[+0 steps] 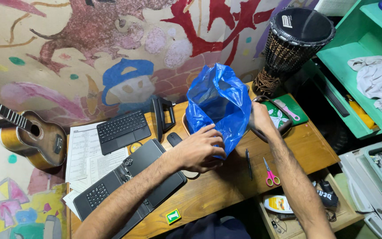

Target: The person lines a plastic trash bin with a blue bag, wipes the bin and surrounding items with a cloth, and stores the bag inside the bin.

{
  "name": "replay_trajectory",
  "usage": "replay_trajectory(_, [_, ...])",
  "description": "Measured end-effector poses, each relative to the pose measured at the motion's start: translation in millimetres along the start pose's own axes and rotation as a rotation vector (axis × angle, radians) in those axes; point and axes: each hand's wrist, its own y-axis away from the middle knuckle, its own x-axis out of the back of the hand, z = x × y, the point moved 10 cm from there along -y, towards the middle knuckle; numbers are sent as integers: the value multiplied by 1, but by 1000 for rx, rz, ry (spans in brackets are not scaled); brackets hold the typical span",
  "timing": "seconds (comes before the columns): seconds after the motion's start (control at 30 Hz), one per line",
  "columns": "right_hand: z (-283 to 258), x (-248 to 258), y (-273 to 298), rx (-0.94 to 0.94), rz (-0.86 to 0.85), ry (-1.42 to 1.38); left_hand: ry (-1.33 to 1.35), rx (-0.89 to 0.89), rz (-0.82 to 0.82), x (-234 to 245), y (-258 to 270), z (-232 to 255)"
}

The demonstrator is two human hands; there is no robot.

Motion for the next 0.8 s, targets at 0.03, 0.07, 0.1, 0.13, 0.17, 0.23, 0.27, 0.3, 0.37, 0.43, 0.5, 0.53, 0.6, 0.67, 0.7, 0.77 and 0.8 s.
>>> replay_trajectory(0.03, [2,-1,2,5,7,13,28,-22,43,12,-3,2])
replay_trajectory(0.07, [3,-2,4,19,12,2,57,-46,85,26,-8,1])
replay_trajectory(0.1, [2,-3,7,32,17,-10,85,-69,127,39,-13,-1])
replay_trajectory(0.13, [1,-2,10,46,24,-21,86,-48,162,51,-20,-7])
replay_trajectory(0.17, [-3,-1,13,74,22,-32,86,-27,197,62,-29,-15])
replay_trajectory(0.23, [-15,0,20,129,21,-55,79,26,281,82,-45,-33])
replay_trajectory(0.27, [-19,-2,23,137,18,-65,71,56,330,90,-55,-45])
replay_trajectory(0.3, [-24,-2,27,146,14,-74,46,34,342,94,-69,-55])
replay_trajectory(0.37, [-38,-3,33,222,18,-51,-21,5,336,93,-98,-78])
replay_trajectory(0.43, [-56,-5,40,363,36,14,-112,-7,301,76,-130,-105])
replay_trajectory(0.5, [-25,-18,36,38,-50,-106,-180,157,128,35,-161,-149])
replay_trajectory(0.53, [-7,-27,38,-124,-93,-164,-213,239,41,13,-174,-172])
replay_trajectory(0.6, [-36,-20,44,261,39,1,-334,386,-163,-32,-193,-211])
replay_trajectory(0.67, [-41,-28,53,406,58,147,-384,529,-317,-60,-188,-241])
replay_trajectory(0.7, [-33,-37,53,358,11,210,-374,599,-368,-72,-179,-247])
replay_trajectory(0.77, [-35,-37,56,374,11,257,-376,729,-506,-90,-162,-258])
replay_trajectory(0.8, [-48,-34,63,440,60,238,-394,790,-595,-97,-152,-265])
